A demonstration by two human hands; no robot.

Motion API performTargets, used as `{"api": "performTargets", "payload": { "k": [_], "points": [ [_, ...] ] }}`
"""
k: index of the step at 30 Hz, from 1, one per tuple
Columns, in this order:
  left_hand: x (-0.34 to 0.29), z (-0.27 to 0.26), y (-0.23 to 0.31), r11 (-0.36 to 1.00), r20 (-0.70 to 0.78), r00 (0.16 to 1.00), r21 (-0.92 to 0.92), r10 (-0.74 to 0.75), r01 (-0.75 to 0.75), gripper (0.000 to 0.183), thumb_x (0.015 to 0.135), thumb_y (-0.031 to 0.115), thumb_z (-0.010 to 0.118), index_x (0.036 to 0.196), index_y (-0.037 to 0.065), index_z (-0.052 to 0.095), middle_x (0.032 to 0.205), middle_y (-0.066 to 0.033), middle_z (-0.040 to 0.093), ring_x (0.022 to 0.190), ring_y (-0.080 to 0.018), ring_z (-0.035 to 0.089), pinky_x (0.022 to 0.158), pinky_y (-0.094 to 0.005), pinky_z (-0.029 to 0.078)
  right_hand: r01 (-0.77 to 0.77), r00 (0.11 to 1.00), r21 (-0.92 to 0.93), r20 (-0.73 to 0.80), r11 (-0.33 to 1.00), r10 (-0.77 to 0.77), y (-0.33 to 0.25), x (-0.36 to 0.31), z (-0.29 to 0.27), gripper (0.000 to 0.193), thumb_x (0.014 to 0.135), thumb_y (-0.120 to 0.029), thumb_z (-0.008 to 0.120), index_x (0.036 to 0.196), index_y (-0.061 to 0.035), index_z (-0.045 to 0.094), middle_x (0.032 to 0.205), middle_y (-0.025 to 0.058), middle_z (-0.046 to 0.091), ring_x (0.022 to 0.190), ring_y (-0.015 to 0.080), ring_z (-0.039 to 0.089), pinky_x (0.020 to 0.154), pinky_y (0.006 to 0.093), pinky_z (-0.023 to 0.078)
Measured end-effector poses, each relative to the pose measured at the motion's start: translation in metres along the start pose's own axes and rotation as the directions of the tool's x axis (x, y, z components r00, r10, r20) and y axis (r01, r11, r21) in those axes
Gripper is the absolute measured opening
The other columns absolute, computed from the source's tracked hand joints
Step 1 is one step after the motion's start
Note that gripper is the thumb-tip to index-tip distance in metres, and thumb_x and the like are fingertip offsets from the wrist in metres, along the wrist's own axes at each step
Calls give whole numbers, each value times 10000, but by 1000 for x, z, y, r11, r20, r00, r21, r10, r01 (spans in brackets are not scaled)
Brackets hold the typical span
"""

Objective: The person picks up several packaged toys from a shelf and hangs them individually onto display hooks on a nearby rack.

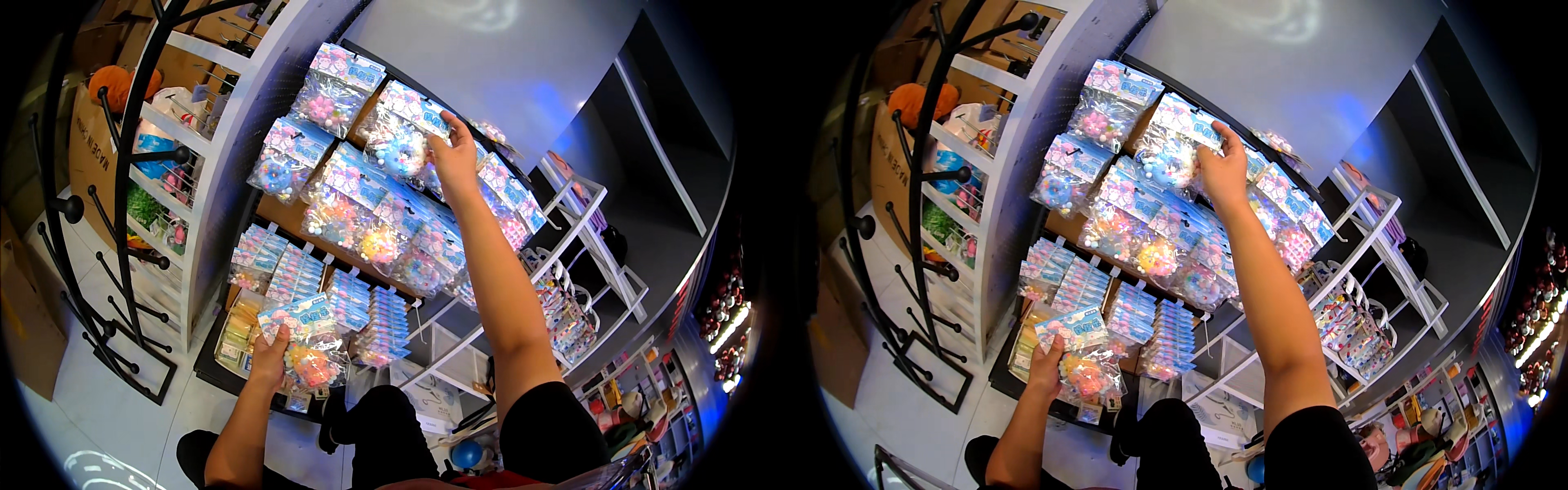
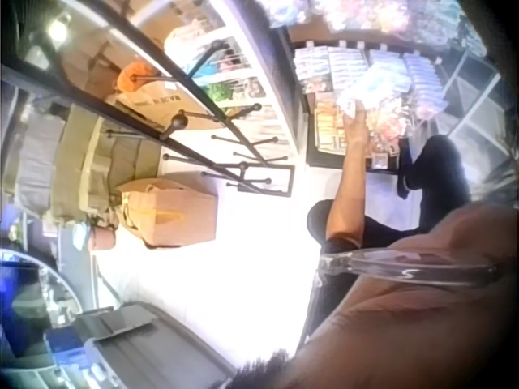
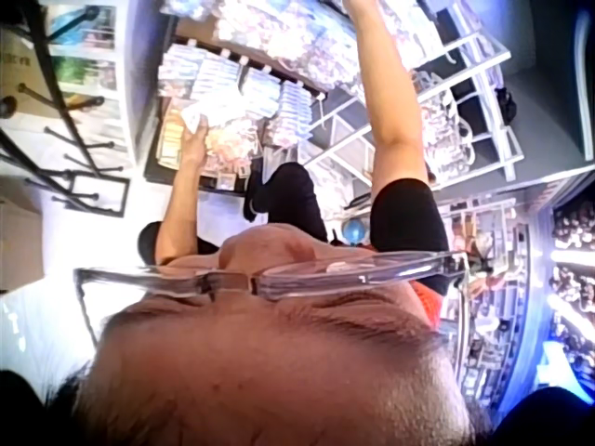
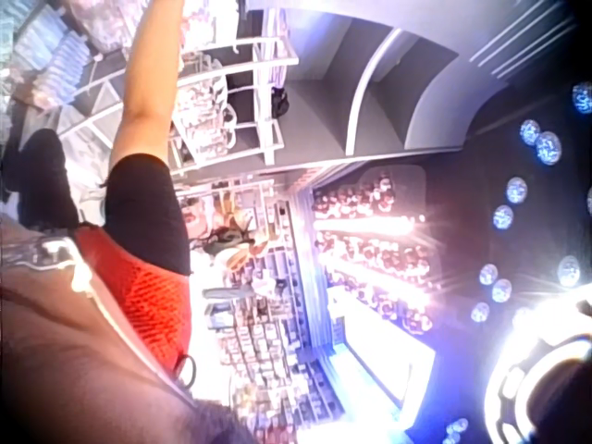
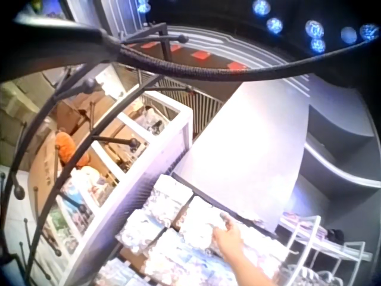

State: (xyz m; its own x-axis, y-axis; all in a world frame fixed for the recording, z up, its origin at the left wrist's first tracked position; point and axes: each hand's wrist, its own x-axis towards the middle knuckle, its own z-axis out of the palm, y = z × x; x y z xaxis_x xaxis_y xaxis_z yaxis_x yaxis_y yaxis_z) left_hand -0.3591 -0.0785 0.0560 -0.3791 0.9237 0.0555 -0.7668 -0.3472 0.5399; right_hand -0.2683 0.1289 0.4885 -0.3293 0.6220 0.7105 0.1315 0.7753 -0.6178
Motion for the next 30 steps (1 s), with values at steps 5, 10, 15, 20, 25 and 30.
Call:
{"api": "performTargets", "payload": {
  "k": [5,10,15,20,25,30],
  "points": [
    [-1,-1,0,1000,-19,1000,24,-5,5,421,1042,332,678,1336,44,589,1221,-67,707,1067,-181,692,932,-357,574,226,973,-434,56,872,-224,24,18,1,623,949,-229,706,1475,22,485,1150,183,651,808,227,688,740,389,564],
    [-5,0,9,1000,-17,1000,-2,-13,13,423,1061,272,657,1379,7,573,1284,-87,683,1128,-181,661,1001,-365,537,248,955,-918,177,310,-239,-4,13,25,698,898,-412,715,1474,-54,549,1209,235,660,1040,372,665,872,480,547],
    [-3,-5,3,1000,-9,1000,0,-20,20,428,1062,273,656,1388,12,564,1298,-91,674,1142,-182,657,1004,-368,536,414,867,-908,372,63,-332,29,27,41,698,922,-490,619,1485,-82,555,1429,188,564,1299,356,525,1115,574,329],
    [-3,-5,-2,1000,4,1000,4,15,-15,423,1049,320,671,1348,33,591,1258,-80,694,1124,-188,679,975,-381,560,370,888,-928,339,47,-310,33,26,53,625,933,-471,627,1408,-64,613,1371,185,615,1280,354,549,1087,566,369],
    [-9,-5,17,994,-40,998,-91,53,-56,444,1049,325,668,1362,27,567,1276,-96,688,1138,-209,685,968,-395,571,406,853,-553,515,728,-84,-22,-137,77,534,901,-480,742,1179,-35,645,1054,226,698,1024,425,671,907,540,499],
    [-13,22,21,987,-28,997,-143,74,-77,435,1066,327,635,1368,22,557,1281,-101,686,1128,-214,694,963,-398,575,142,672,-526,673,838,309,-11,-249,64,675,963,-343,735,1504,-102,413,849,113,646,777,268,667,703,396,526]
  ]
}}
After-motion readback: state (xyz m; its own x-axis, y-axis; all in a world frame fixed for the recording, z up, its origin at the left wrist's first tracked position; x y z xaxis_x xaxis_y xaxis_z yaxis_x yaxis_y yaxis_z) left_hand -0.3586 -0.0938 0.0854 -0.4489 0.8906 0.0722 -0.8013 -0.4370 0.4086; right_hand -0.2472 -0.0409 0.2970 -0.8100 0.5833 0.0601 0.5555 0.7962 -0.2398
